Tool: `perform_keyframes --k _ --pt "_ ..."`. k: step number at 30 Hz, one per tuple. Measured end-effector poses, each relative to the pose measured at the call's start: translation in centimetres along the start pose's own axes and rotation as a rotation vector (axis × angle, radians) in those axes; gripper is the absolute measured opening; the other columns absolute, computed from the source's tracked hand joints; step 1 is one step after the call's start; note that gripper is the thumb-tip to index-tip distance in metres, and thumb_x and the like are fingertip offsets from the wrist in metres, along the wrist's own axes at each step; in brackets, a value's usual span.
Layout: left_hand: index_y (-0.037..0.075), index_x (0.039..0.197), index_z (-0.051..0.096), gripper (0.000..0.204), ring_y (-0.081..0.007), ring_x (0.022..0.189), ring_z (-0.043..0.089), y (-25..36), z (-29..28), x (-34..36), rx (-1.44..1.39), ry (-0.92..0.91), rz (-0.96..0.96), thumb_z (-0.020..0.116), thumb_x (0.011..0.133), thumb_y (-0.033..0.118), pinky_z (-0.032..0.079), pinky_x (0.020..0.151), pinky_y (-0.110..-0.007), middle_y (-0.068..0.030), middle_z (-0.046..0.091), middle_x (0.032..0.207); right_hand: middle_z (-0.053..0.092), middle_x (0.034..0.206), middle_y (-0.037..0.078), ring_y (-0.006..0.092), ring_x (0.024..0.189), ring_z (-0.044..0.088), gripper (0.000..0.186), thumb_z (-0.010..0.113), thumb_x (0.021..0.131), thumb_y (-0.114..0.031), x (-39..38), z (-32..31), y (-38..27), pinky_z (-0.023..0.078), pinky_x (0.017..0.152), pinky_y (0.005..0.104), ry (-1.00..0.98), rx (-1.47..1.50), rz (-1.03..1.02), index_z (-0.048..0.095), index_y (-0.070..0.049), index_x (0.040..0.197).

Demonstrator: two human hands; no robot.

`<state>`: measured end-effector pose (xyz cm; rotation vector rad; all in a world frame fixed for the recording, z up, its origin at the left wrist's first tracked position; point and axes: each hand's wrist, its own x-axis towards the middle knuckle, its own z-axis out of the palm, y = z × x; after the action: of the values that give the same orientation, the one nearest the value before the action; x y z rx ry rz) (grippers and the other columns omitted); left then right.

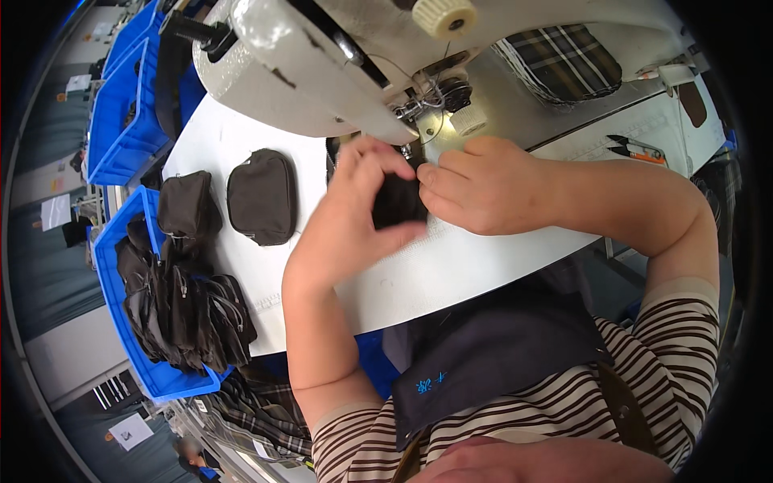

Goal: The recorder is using an industrial sewing machine to assemble small leather or fabric pouches.

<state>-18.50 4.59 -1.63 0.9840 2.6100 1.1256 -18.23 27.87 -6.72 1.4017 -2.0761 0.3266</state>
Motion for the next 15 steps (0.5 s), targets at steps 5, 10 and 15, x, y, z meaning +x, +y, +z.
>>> perform_keyframes --k 5,10,15 --pt "0.008 0.111 0.061 0.05 -0.0333 0.119 0.063 2.1 0.0 -0.4 0.238 -0.1 -0.051 0.087 0.068 0.007 0.054 0.092 -0.042 -0.0094 0.061 0.13 0.056 0.081 0.0 0.015 0.071 0.057 0.02 0.07 0.077 -0.023 -0.2 -0.5 0.9 0.042 0.055 0.0296 -0.096 0.029 0.061 0.066 -0.009 0.091" --pt "0.005 0.1 0.065 0.022 -0.031 0.106 0.068 1.6 0.0 0.1 0.403 0.063 0.181 0.077 0.081 0.006 0.056 0.084 -0.039 -0.0079 0.074 0.107 0.052 0.076 -0.002 0.0131 0.066 0.057 0.034 0.073 0.086 -0.034 -0.4 -0.7 1.2 0.04 0.053 0.0296 -0.148 -0.049 0.078 0.07 -0.007 0.107" --pt "0.005 0.097 0.064 0.011 -0.0302 0.089 0.071 2.7 -0.2 -0.4 0.051 0.066 -0.159 0.071 0.09 0.008 0.055 0.074 -0.038 -0.009 0.073 0.096 0.052 0.072 -0.002 0.0129 0.061 0.056 0.031 0.072 0.084 -0.024 0.0 -0.7 1.4 0.04 0.048 0.0306 -0.117 -0.019 0.105 0.071 -0.004 0.108"
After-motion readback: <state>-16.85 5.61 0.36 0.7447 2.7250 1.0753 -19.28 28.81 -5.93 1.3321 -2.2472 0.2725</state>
